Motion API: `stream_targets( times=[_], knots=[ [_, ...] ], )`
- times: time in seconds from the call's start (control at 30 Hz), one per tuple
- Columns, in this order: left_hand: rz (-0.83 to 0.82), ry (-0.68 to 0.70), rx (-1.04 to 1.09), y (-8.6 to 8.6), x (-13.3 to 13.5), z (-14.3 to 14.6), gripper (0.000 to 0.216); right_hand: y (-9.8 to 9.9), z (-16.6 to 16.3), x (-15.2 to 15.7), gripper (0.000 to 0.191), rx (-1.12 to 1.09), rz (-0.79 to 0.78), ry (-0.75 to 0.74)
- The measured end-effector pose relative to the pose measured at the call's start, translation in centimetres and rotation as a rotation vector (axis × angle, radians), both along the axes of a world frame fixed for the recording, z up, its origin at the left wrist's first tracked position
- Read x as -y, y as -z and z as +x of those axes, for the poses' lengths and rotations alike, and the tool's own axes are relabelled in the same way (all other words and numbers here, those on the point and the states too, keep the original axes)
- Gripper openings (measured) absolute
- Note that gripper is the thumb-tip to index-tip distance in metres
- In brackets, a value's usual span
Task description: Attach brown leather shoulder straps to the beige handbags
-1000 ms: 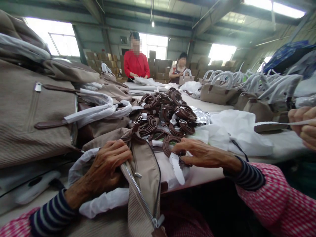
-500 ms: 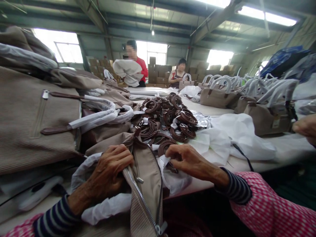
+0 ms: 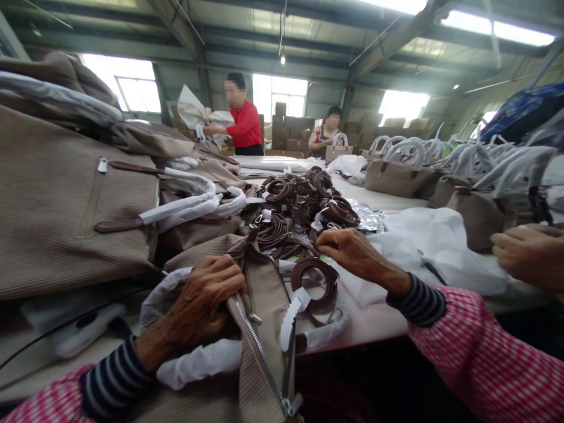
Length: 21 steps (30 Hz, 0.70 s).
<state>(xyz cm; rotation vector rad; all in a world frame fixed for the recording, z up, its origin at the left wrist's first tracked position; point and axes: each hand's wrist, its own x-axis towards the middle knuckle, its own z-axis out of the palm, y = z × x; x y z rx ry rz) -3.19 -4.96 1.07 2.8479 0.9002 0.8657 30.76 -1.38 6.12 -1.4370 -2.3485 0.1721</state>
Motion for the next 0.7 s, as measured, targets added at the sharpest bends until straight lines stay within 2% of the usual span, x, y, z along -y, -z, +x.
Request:
stream_targets(
  times=[0.1,0.2,0.33,0.5,0.7],
  knots=[
    [-0.01,0.005,0.002,-0.1,0.0,0.1,0.007,0.1,-0.9,-2.7,0.018,0.326,0.039,0.11],
    [-0.022,-0.009,0.009,-0.1,0.0,0.1,0.007,0.9,-1.9,-3.8,0.02,0.486,0.022,0.134],
    [-0.03,-0.033,0.0,-0.3,0.1,0.1,0.007,1.9,-2.3,-4.1,0.023,0.522,0.032,0.111],
    [-0.01,-0.031,-0.008,-0.6,0.3,0.0,0.008,2.1,-1.8,-4.7,0.022,0.612,0.059,-0.005],
    [-0.014,-0.011,0.009,-0.4,0.1,0.0,0.005,2.3,-2.0,-5.0,0.022,0.611,0.08,0.021]
  ],
)
